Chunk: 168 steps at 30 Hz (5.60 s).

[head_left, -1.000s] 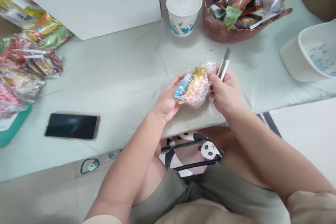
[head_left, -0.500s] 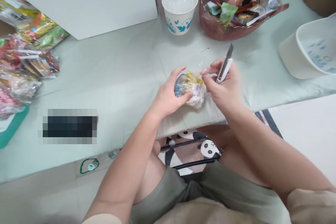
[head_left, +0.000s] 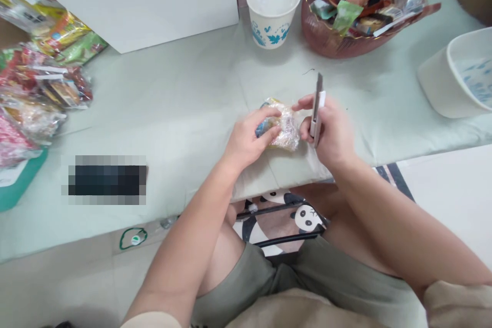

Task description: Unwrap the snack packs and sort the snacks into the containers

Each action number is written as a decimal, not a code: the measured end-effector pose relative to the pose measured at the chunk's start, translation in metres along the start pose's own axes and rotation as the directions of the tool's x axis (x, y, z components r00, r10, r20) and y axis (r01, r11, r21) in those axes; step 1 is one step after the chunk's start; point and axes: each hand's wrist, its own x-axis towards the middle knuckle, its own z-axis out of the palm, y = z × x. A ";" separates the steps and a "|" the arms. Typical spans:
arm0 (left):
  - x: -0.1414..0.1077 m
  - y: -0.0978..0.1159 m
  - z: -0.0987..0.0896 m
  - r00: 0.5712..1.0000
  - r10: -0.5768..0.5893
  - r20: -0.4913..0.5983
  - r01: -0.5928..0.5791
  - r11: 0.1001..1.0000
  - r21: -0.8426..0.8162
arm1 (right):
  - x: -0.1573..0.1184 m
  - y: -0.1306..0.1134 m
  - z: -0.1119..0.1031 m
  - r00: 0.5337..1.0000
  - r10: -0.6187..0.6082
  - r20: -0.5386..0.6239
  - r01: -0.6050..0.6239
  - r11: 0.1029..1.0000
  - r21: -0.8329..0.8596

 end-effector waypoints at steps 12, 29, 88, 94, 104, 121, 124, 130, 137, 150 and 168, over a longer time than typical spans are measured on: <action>0.000 -0.003 0.001 0.938 0.248 -0.241 -0.162 0.930 0.329 | -0.020 -0.021 0.005 0.931 0.186 0.313 -0.268 0.932 0.243; -0.004 0.001 0.008 0.946 0.262 -0.190 -0.194 0.929 0.316 | -0.034 -0.013 0.008 0.970 -0.056 0.237 0.025 0.991 0.133; 0.013 -0.032 0.006 0.808 -0.133 -0.574 0.058 0.987 -0.147 | -0.029 -0.026 0.035 0.824 0.455 0.339 -0.458 0.886 -0.076; 0.019 -0.057 0.000 0.800 -0.129 -0.586 -0.002 0.976 -0.217 | -0.030 -0.026 0.033 0.797 0.461 0.389 -0.442 0.885 -0.143; 0.013 -0.059 -0.023 0.853 -0.202 -0.482 0.075 0.960 -0.270 | 0.003 -0.007 -0.022 0.981 -0.111 0.160 0.188 0.763 -0.619; 0.005 -0.010 -0.018 0.968 -0.187 0.165 0.236 0.901 -0.363 | -0.001 -0.010 -0.019 0.893 -0.341 0.294 0.448 0.748 -0.490; 0.002 -0.004 -0.025 0.933 -0.258 0.251 0.340 0.861 -0.378 | -0.003 -0.013 -0.017 0.963 -0.217 0.160 0.264 0.872 -0.411; 0.000 -0.001 -0.026 0.905 -0.292 0.310 0.405 0.816 -0.413 | 0.002 -0.009 -0.019 0.998 -0.028 -0.058 0.016 0.981 -0.193; 0.003 -0.010 -0.017 0.939 -0.262 0.221 0.340 0.800 -0.495 | -0.006 -0.005 -0.017 0.918 -0.365 -0.156 0.253 0.840 -0.479; 0.006 -0.003 -0.010 0.949 -0.293 0.118 0.311 0.796 -0.519 | -0.017 0.004 0.003 0.835 -0.520 0.181 0.541 0.716 -0.441; 0.013 -0.030 -0.036 0.822 -0.465 -0.328 0.163 0.745 -0.647 | -0.030 -0.004 0.006 0.731 -0.599 0.327 0.682 0.643 -0.347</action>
